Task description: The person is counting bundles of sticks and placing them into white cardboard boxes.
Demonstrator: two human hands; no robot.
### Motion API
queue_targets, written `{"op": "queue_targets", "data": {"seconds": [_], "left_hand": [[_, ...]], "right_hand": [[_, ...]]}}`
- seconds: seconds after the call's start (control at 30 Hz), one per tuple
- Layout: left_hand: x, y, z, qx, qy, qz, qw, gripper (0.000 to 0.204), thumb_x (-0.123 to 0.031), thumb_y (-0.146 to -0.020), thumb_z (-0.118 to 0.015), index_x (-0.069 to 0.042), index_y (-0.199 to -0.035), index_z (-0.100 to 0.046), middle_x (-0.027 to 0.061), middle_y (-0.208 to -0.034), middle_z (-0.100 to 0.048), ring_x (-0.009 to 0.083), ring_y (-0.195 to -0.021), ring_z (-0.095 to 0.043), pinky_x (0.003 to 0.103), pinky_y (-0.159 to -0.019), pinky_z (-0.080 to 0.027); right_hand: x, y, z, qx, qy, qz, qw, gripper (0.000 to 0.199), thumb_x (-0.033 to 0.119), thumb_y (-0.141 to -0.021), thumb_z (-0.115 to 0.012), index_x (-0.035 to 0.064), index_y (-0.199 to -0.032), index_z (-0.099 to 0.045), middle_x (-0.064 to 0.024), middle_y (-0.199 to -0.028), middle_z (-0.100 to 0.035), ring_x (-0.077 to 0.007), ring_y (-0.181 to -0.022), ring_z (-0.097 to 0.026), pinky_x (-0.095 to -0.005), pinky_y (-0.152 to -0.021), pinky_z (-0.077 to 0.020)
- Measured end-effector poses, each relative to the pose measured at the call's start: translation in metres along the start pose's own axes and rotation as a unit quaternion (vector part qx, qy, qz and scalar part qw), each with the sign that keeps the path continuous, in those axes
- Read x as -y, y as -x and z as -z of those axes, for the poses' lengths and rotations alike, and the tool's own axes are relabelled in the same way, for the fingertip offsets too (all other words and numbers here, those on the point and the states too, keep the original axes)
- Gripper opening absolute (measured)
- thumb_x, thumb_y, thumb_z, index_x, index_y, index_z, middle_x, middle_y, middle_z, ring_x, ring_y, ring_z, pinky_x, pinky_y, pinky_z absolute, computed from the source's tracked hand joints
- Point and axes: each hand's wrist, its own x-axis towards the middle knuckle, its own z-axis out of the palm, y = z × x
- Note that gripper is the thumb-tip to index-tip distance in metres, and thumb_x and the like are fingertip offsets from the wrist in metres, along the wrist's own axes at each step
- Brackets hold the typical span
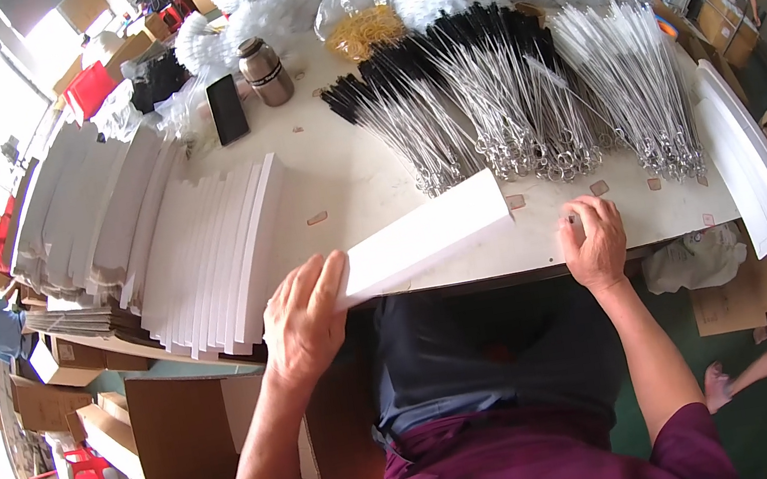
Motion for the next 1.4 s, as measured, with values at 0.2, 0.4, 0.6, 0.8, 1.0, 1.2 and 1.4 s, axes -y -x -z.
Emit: {"op": "queue_targets", "data": {"seconds": [0.2, 0.4, 0.6, 0.8, 1.0, 1.2, 1.4], "left_hand": [[-0.006, 0.018, -0.009, -0.064, 0.007, -0.042, 0.997, 0.058, 0.003, -0.073, -0.068, -0.003, -0.13, -0.06, 0.0211, -0.119, -0.067, 0.0381, -0.102, -0.07, 0.045, -0.09, -0.058], [-0.022, 0.015, 0.0, -0.058, 0.013, 0.011, 0.998, 0.057, 0.003, -0.079, -0.063, -0.001, -0.135, -0.056, 0.0221, -0.114, -0.069, 0.0392, -0.102, -0.069, 0.044, -0.086, -0.058], [-0.004, -0.007, -0.021, 0.105, -0.086, 0.229, 0.964, 0.058, -0.009, -0.091, -0.061, 0.002, -0.146, -0.043, 0.0229, -0.108, -0.066, 0.0414, -0.095, -0.066, 0.051, -0.079, -0.055], [0.032, -0.033, -0.067, 0.218, -0.157, 0.275, 0.923, 0.063, -0.027, -0.092, -0.064, 0.002, -0.144, -0.043, 0.0289, -0.112, -0.065, 0.0442, -0.105, -0.066, 0.052, -0.088, -0.055], [0.042, -0.052, -0.064, 0.272, -0.029, 0.293, 0.916, 0.065, -0.033, -0.084, -0.068, 0.0, -0.139, -0.053, 0.0313, -0.115, -0.066, 0.0449, -0.11, -0.066, 0.052, -0.094, -0.053], [0.053, -0.059, -0.07, 0.241, -0.007, 0.323, 0.915, 0.062, -0.034, -0.082, -0.069, 0.003, -0.132, -0.059, 0.0311, -0.109, -0.068, 0.0441, -0.105, -0.068, 0.051, -0.091, -0.054], [0.054, -0.053, -0.077, 0.203, -0.002, 0.321, 0.925, 0.064, -0.037, -0.082, -0.072, 0.002, -0.132, -0.059, 0.0304, -0.107, -0.069, 0.0441, -0.106, -0.067, 0.051, -0.093, -0.053]], "right_hand": [[-0.003, -0.002, -0.001, -0.012, 0.001, 0.01, 1.0, 0.025, 0.02, -0.085, -0.068, 0.0048, -0.105, -0.068, -0.0105, -0.112, -0.065, -0.0333, -0.104, -0.06, -0.0452, -0.093, -0.0472], [-0.003, 0.0, 0.0, -0.011, 0.001, 0.01, 1.0, 0.026, 0.019, -0.084, -0.068, 0.0045, -0.105, -0.068, -0.0108, -0.111, -0.065, -0.033, -0.104, -0.06, -0.0446, -0.093, -0.0475], [-0.004, 0.004, 0.002, -0.007, -0.002, 0.014, 1.0, 0.026, 0.017, -0.085, -0.067, 0.0042, -0.107, -0.066, -0.0122, -0.113, -0.064, -0.0359, -0.104, -0.059, -0.0455, -0.093, -0.0478], [-0.001, 0.001, -0.001, -0.007, 0.008, 0.024, 1.0, 0.027, 0.02, -0.086, -0.066, 0.005, -0.108, -0.068, -0.0118, -0.113, -0.065, -0.0348, -0.104, -0.061, -0.0453, -0.093, -0.0481], [-0.006, -0.001, -0.005, -0.007, 0.022, 0.028, 0.999, 0.027, 0.02, -0.087, -0.065, 0.0052, -0.109, -0.068, -0.0126, -0.114, -0.066, -0.0355, -0.106, -0.061, -0.0456, -0.095, -0.0482], [-0.006, 0.0, -0.005, -0.01, 0.027, 0.035, 0.999, 0.025, 0.019, -0.087, -0.065, 0.0049, -0.108, -0.068, -0.0124, -0.113, -0.067, -0.0357, -0.105, -0.062, -0.0454, -0.094, -0.0489], [-0.005, 0.004, -0.004, 0.0, 0.025, 0.026, 0.999, 0.027, 0.02, -0.086, -0.066, 0.0048, -0.108, -0.068, -0.0131, -0.114, -0.066, -0.036, -0.107, -0.061, -0.0455, -0.096, -0.0483]]}}
